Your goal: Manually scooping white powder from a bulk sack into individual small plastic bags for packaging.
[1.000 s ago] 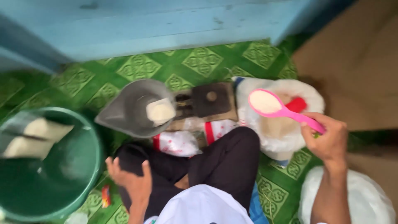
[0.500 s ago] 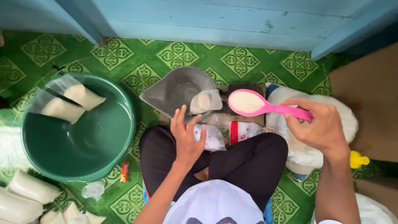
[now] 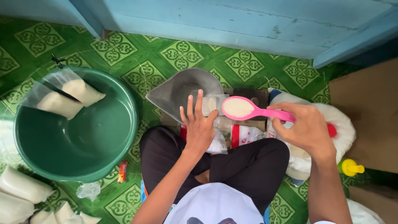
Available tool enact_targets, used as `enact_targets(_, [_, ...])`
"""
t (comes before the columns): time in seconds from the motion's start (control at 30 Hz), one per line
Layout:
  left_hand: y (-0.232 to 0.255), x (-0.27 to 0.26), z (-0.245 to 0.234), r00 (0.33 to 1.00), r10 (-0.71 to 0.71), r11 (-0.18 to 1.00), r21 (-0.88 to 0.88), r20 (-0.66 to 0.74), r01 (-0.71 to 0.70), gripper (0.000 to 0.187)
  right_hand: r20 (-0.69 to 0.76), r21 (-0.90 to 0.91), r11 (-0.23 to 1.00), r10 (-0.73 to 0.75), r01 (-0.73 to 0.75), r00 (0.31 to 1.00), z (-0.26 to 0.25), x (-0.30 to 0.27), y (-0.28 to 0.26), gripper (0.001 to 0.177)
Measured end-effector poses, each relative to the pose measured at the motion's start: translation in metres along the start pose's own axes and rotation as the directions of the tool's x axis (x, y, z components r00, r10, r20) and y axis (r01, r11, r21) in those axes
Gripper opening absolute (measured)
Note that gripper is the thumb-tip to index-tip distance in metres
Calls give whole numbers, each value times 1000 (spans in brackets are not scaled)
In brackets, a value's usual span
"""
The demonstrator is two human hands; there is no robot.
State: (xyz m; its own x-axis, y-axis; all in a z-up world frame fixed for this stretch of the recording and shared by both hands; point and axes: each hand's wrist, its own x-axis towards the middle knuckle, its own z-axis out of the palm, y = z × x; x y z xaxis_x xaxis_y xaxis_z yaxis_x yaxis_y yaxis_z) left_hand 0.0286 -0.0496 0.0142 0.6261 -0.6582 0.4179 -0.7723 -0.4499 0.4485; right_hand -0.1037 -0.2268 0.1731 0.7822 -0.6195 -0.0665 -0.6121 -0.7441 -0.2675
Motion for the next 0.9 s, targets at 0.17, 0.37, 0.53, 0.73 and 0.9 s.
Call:
enact_targets(0.17, [0, -3, 0, 1000, -17, 1000, -15, -11, 17, 42, 27, 6, 1000, -16, 15, 1000, 1, 5, -9, 31])
enact_targets(0.37, [-2, -11, 5, 998, -12, 1000, 20, -59, 14, 47, 83, -30, 1000, 1, 2, 997, 2, 12, -18, 33])
enact_targets(0.53, [-1, -14, 5, 996, -5, 999, 46, -90, 10, 23, 121, -58, 998, 33, -26, 992, 3, 14, -26, 35])
enact_targets(0.73, [-2, -18, 17, 991, -17, 1000, 3, -136, 18, 7, 72, -26, 1000, 7, -5, 997, 13, 17, -20, 29])
enact_targets(0.9, [-4, -21, 19, 989, -17, 1000, -17, -149, 15, 7, 97, -59, 998, 19, -13, 995, 18, 20, -23, 29])
